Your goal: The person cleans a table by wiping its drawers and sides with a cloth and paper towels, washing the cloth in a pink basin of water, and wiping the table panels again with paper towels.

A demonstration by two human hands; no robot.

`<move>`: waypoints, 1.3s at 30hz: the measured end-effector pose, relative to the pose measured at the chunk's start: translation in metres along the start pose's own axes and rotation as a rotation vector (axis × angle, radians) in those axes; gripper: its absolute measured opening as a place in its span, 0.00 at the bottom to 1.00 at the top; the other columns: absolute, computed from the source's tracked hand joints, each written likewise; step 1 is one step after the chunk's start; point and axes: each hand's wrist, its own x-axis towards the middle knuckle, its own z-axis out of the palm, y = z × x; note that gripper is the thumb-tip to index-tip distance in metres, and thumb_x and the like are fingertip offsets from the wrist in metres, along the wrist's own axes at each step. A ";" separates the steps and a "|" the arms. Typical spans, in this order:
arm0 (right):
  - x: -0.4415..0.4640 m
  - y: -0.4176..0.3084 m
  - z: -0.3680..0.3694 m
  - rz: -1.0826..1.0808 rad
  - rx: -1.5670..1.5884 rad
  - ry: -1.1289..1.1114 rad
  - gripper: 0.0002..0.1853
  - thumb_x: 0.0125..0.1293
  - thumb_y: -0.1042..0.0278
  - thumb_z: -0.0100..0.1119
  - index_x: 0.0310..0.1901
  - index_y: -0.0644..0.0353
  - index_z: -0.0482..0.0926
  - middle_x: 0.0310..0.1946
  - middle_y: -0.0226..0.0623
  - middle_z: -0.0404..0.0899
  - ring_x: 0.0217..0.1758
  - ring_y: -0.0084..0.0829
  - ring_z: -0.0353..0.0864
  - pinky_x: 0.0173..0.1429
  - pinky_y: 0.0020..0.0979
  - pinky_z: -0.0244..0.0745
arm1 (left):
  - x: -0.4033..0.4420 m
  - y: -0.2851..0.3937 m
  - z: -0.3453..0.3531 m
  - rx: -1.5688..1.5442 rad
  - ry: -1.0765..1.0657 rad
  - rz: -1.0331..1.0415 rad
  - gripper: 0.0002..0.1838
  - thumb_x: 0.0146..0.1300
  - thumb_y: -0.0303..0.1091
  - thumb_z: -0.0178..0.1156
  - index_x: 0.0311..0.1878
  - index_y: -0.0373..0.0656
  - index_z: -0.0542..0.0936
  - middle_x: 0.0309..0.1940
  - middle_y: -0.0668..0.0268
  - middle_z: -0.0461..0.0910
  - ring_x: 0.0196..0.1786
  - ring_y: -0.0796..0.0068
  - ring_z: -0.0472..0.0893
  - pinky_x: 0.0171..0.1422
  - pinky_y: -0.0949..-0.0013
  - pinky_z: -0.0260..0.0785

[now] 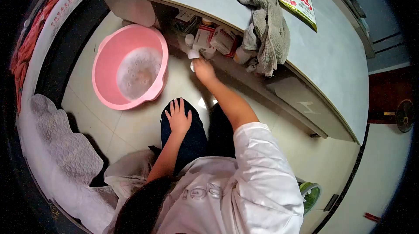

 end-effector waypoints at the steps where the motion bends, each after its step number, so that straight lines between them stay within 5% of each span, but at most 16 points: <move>1: -0.005 0.005 0.002 0.002 0.002 0.018 0.18 0.52 0.75 0.46 0.47 0.63 0.70 0.45 0.40 0.71 0.46 0.40 0.71 0.47 0.35 0.70 | 0.001 0.000 0.001 0.020 -0.036 -0.025 0.32 0.56 0.43 0.50 0.64 0.47 0.56 0.63 0.55 0.56 0.66 0.57 0.52 0.65 0.41 0.40; 3: -0.024 0.022 -0.001 0.001 0.000 0.049 0.17 0.53 0.75 0.46 0.47 0.63 0.71 0.45 0.40 0.71 0.46 0.39 0.71 0.46 0.35 0.70 | 0.002 0.000 0.008 0.063 -0.092 -0.026 0.33 0.57 0.45 0.50 0.65 0.49 0.55 0.64 0.56 0.54 0.67 0.58 0.52 0.64 0.40 0.41; 4: -0.029 0.027 -0.009 0.089 0.023 -0.177 0.18 0.52 0.75 0.47 0.47 0.62 0.71 0.48 0.39 0.68 0.49 0.39 0.69 0.47 0.35 0.70 | 0.003 0.001 0.007 0.069 -0.118 -0.020 0.33 0.57 0.46 0.50 0.65 0.49 0.55 0.64 0.56 0.54 0.67 0.58 0.52 0.64 0.40 0.41; 7: -0.048 0.046 0.014 0.142 0.080 0.028 0.19 0.52 0.75 0.47 0.48 0.62 0.71 0.51 0.37 0.67 0.51 0.38 0.68 0.48 0.36 0.69 | 0.004 0.002 0.007 0.102 -0.143 -0.004 0.33 0.57 0.46 0.49 0.65 0.48 0.55 0.64 0.58 0.55 0.67 0.60 0.52 0.64 0.40 0.42; 11: -0.050 0.031 -0.032 -0.056 -0.192 -0.044 0.20 0.53 0.75 0.46 0.50 0.63 0.70 0.52 0.38 0.66 0.52 0.40 0.66 0.54 0.36 0.66 | 0.003 -0.003 0.004 0.037 -0.092 0.020 0.32 0.57 0.45 0.49 0.64 0.47 0.56 0.63 0.58 0.57 0.66 0.63 0.54 0.65 0.44 0.43; 14: -0.048 0.042 0.006 0.172 0.310 0.040 0.20 0.54 0.76 0.44 0.51 0.64 0.68 0.51 0.41 0.66 0.54 0.41 0.66 0.56 0.37 0.64 | -0.003 -0.014 0.006 -0.035 -0.019 0.075 0.31 0.56 0.43 0.49 0.63 0.45 0.58 0.61 0.56 0.61 0.65 0.62 0.57 0.65 0.46 0.44; 17: -0.058 0.032 -0.015 0.006 0.244 0.051 0.20 0.55 0.77 0.42 0.53 0.65 0.67 0.51 0.43 0.67 0.56 0.42 0.64 0.57 0.38 0.63 | -0.003 -0.020 0.006 -0.011 -0.030 0.062 0.30 0.56 0.43 0.49 0.62 0.44 0.60 0.60 0.58 0.63 0.64 0.63 0.58 0.65 0.47 0.44; 20: -0.085 0.036 -0.019 0.468 0.127 -0.490 0.15 0.58 0.69 0.42 0.47 0.59 0.71 0.47 0.46 0.71 0.52 0.44 0.69 0.53 0.39 0.66 | -0.002 -0.022 0.009 -0.040 -0.030 0.080 0.28 0.56 0.43 0.49 0.60 0.43 0.63 0.59 0.58 0.64 0.64 0.64 0.58 0.66 0.48 0.44; 22: -0.104 0.044 -0.033 0.555 0.068 -0.557 0.12 0.59 0.64 0.43 0.40 0.58 0.74 0.39 0.47 0.75 0.44 0.45 0.74 0.48 0.40 0.69 | -0.003 -0.017 0.012 -0.079 -0.028 0.114 0.28 0.56 0.43 0.49 0.60 0.43 0.63 0.59 0.58 0.64 0.64 0.64 0.58 0.66 0.49 0.43; 23: -0.142 0.093 0.041 0.608 0.044 -0.471 0.13 0.58 0.62 0.44 0.36 0.59 0.76 0.33 0.49 0.77 0.39 0.46 0.77 0.44 0.41 0.71 | -0.003 -0.014 0.013 -0.086 -0.044 0.129 0.28 0.56 0.43 0.49 0.60 0.43 0.63 0.59 0.58 0.64 0.64 0.64 0.58 0.66 0.49 0.43; 26: -0.158 0.102 0.024 0.962 0.203 -0.765 0.16 0.51 0.65 0.52 0.42 0.62 0.76 0.41 0.46 0.77 0.45 0.41 0.77 0.46 0.36 0.70 | -0.003 -0.006 0.009 -0.097 -0.070 0.137 0.28 0.56 0.43 0.48 0.60 0.43 0.63 0.59 0.58 0.64 0.64 0.64 0.59 0.66 0.48 0.42; 27: -0.217 0.162 0.155 1.063 0.236 -0.636 0.15 0.50 0.65 0.52 0.37 0.62 0.78 0.40 0.46 0.77 0.45 0.37 0.77 0.45 0.35 0.70 | -0.003 -0.005 0.006 -0.102 -0.082 0.137 0.28 0.56 0.43 0.48 0.60 0.43 0.63 0.59 0.58 0.64 0.64 0.64 0.58 0.66 0.48 0.42; 30: -0.197 0.111 0.085 0.948 0.343 -0.879 0.15 0.49 0.61 0.56 0.38 0.59 0.79 0.40 0.45 0.77 0.46 0.39 0.77 0.45 0.35 0.70 | -0.003 -0.014 0.007 -0.079 -0.064 0.110 0.27 0.57 0.42 0.48 0.60 0.43 0.63 0.59 0.58 0.64 0.64 0.65 0.59 0.66 0.50 0.44; 35: -0.184 0.078 0.065 1.152 0.323 -0.525 0.19 0.48 0.59 0.57 0.43 0.58 0.76 0.43 0.48 0.75 0.48 0.45 0.74 0.49 0.36 0.69 | 0.005 -0.016 0.009 -0.041 -0.069 0.084 0.27 0.58 0.42 0.48 0.61 0.42 0.63 0.58 0.58 0.65 0.63 0.63 0.60 0.66 0.50 0.45; 37: -0.196 0.083 0.069 1.108 0.340 -0.498 0.21 0.48 0.61 0.56 0.45 0.60 0.75 0.43 0.51 0.75 0.48 0.46 0.74 0.50 0.36 0.69 | 0.005 -0.011 0.011 0.027 -0.052 0.095 0.28 0.58 0.42 0.48 0.61 0.42 0.62 0.58 0.58 0.66 0.63 0.63 0.61 0.65 0.49 0.46; 39: -0.207 0.082 0.072 1.056 0.412 -0.241 0.21 0.48 0.62 0.55 0.45 0.60 0.75 0.38 0.52 0.76 0.45 0.46 0.75 0.49 0.38 0.69 | 0.007 -0.007 0.009 -0.002 -0.053 0.059 0.28 0.58 0.43 0.48 0.61 0.42 0.62 0.58 0.59 0.66 0.63 0.63 0.60 0.65 0.49 0.46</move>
